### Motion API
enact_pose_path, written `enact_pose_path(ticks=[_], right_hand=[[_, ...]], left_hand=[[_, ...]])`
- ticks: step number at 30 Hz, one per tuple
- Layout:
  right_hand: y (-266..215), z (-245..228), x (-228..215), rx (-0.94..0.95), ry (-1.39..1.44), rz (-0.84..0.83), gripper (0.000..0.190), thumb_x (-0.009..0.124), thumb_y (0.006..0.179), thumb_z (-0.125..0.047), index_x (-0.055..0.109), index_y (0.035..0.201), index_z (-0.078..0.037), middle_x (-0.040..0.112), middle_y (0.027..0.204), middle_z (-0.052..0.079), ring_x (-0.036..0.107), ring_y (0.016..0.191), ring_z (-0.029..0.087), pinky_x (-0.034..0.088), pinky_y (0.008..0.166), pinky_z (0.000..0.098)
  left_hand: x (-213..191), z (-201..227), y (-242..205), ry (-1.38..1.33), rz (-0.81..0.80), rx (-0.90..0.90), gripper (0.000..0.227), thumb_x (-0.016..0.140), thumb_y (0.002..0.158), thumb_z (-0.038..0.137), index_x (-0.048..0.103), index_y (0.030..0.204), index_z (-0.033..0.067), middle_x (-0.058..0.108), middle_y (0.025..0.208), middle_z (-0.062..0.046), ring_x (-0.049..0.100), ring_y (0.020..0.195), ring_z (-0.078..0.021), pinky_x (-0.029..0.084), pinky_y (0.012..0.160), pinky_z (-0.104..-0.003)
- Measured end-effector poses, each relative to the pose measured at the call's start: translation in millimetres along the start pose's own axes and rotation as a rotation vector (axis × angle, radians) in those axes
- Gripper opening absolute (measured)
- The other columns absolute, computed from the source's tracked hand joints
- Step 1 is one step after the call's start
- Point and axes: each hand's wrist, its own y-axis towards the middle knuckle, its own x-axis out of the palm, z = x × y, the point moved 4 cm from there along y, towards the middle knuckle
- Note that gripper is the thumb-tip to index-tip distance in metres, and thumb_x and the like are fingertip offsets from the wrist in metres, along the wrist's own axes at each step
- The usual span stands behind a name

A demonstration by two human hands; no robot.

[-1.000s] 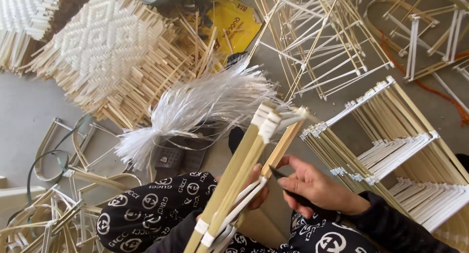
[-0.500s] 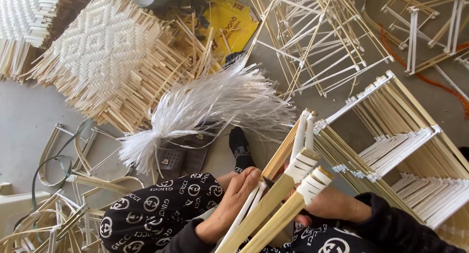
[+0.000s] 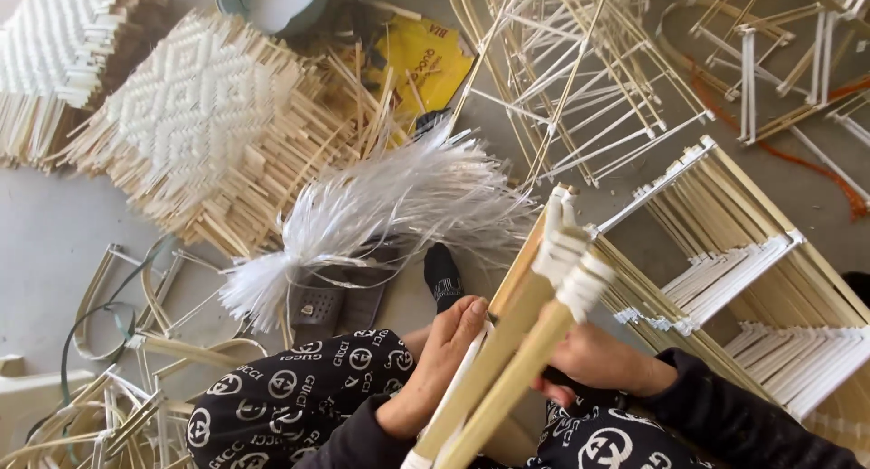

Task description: The recorder is assembling and trimming bamboo lattice pieces to create structural frames.

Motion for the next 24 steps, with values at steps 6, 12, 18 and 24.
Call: enact_pose_path(ticks=[6,12,18,24], right_hand=[[-5,16,9,0.138,-0.115,0.177,0.042,0.07,0.095,-0.027,0.052,0.12,0.002,0.069,0.067,0.005,0.066,0.053,0.01,0.049,0.041,0.0247],[-11,-53,38,0.385,0.113,0.115,0.041,0.068,0.089,-0.033,0.06,0.126,-0.017,0.062,0.057,-0.002,0.052,0.042,0.006,0.04,0.038,0.0212],[-7,23,2,-0.23,-0.391,0.089,0.016,0.064,0.106,-0.03,0.069,0.112,-0.015,0.07,0.084,-0.005,0.065,0.071,0.005,0.05,0.062,0.0174],[-8,24,0,0.032,-0.189,0.229,0.034,0.078,0.093,-0.026,0.064,0.113,-0.002,0.071,0.079,-0.002,0.066,0.066,0.007,0.054,0.056,0.0223]], left_hand=[[6,-1,-32,-0.047,-0.009,-0.083,0.038,0.044,0.11,0.039,0.053,0.1,0.0037,0.054,0.065,-0.001,0.047,0.052,-0.0063,0.039,0.047,-0.021],[2,-6,-48,-0.033,0.086,-0.077,0.037,0.044,0.108,0.038,0.055,0.097,0.004,0.054,0.064,-0.001,0.047,0.052,-0.0065,0.038,0.047,-0.022],[2,7,-26,-0.001,0.095,-0.043,0.037,0.046,0.109,0.037,0.057,0.097,0.0034,0.055,0.069,0.001,0.05,0.057,-0.0052,0.041,0.051,-0.021],[7,10,-25,-0.047,0.015,-0.067,0.037,0.045,0.109,0.039,0.056,0.1,0.0047,0.054,0.069,0.002,0.047,0.057,-0.0045,0.039,0.05,-0.02]])
